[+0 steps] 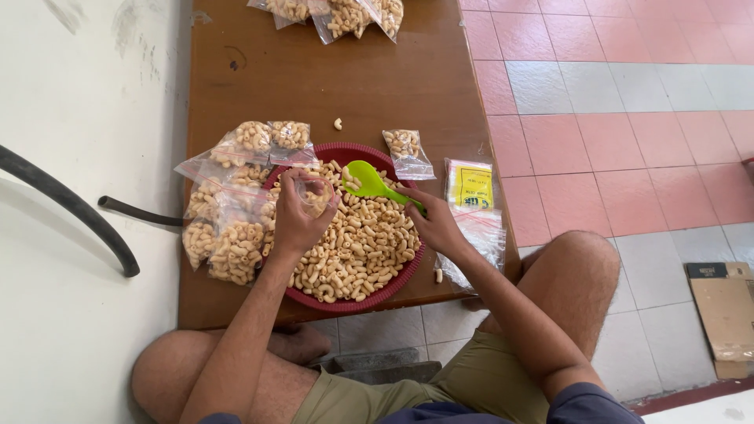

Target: The person scoops cashew nuts from a red basket into small plastic bags using a green spoon and seals the bags by hand.

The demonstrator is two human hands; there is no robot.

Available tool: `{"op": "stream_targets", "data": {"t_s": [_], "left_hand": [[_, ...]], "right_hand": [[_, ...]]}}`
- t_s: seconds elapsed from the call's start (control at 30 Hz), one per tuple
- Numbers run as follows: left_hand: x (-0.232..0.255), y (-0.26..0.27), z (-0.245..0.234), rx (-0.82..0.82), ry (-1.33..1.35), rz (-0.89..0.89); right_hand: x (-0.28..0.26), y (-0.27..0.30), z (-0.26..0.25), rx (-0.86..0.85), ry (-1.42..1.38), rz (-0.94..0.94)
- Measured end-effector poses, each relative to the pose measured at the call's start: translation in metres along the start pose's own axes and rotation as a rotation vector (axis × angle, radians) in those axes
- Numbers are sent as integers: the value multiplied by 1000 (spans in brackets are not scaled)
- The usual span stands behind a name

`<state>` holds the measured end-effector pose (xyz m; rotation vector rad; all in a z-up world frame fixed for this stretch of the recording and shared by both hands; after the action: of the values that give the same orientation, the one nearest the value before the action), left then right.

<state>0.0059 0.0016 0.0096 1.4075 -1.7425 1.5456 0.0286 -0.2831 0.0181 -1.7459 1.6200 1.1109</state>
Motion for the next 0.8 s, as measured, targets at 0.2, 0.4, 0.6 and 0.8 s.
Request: {"op": "stream_targets", "data": {"t_s": [0.2,0.4,0.6,0.8], "left_hand": [[7,1,0,-12,11,14],[3,1,-1,-12,11,17],[3,2,1,-24,-9,-6],[14,0,0,-23,-23,2]], "right_hand": [[-22,10,-5,6,-22,-15],[-16,9,-5,-5,-18,-20],[-11,7,-3,2,-6,-27],[-48,28,-13,50,-40,-44]]}}
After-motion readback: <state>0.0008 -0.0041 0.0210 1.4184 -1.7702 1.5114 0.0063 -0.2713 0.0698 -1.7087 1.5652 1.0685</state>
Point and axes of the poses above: each hand's wrist, its own y-axis away from the middle knuckle, its own z-axis out of the palm, x = y × z, the point moved 1 cm from there along -y, towards the middle knuckle, and after that the axes turned 12 degrees about z, right-handed, at the moved point
